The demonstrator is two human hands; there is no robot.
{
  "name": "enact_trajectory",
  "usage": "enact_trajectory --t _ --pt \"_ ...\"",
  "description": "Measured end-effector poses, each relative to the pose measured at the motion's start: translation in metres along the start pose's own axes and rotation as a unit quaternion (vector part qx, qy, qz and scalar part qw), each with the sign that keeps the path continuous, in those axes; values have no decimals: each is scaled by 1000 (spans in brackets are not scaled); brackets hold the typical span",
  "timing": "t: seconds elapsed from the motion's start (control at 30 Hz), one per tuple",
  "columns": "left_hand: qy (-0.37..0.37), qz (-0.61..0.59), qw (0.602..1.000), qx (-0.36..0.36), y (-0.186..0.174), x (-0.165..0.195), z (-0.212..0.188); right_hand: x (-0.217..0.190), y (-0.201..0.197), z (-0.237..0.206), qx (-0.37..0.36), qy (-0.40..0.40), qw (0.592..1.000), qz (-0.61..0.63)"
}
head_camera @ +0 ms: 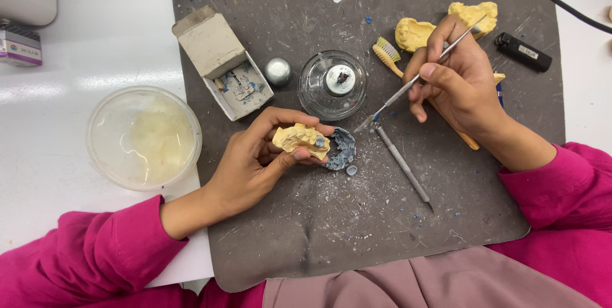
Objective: The person holds a yellow dental cast in one hand and shapes and removes blue bite material from it with a metal wax spatula. They periodically heat the spatula tip over a small alcohol lamp and smooth or apply wax onto the cast, repositioning the model to work different areas.
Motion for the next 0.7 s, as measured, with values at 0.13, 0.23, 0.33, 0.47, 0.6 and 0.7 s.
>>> enact_trajectory --t 0.13,0.23,0.33,0.47,0.6,0.7 --pt "-7 14 1000 1 -1 -1 0 1 4 4 0 10 998 -69" --pt "-9 11 1000 3 -1 -2 1 -1 8 5 -8 11 993 -119" --pt "-8 18 1000 3 -1 -2 0 -1 9 5 -9 13 991 -130" --pt "-6 49 999 4 -2 -4 1 2 4 7 12 24 991 -134" --pt "-6 54 999 4 -2 -4 1 2 5 8 9 32 990 -137" --pt "-8 57 998 4 -3 -4 1 1 5 9 5 36 988 -151"
Point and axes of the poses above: each hand's wrist, its own z-axis towards the middle knuckle, its own y-axis out of the palm, x = y × z, the point moved 10 cm from there along z, towards the middle knuckle, and after that the axes turned 3 degrees about -z, right-handed, at the moved point
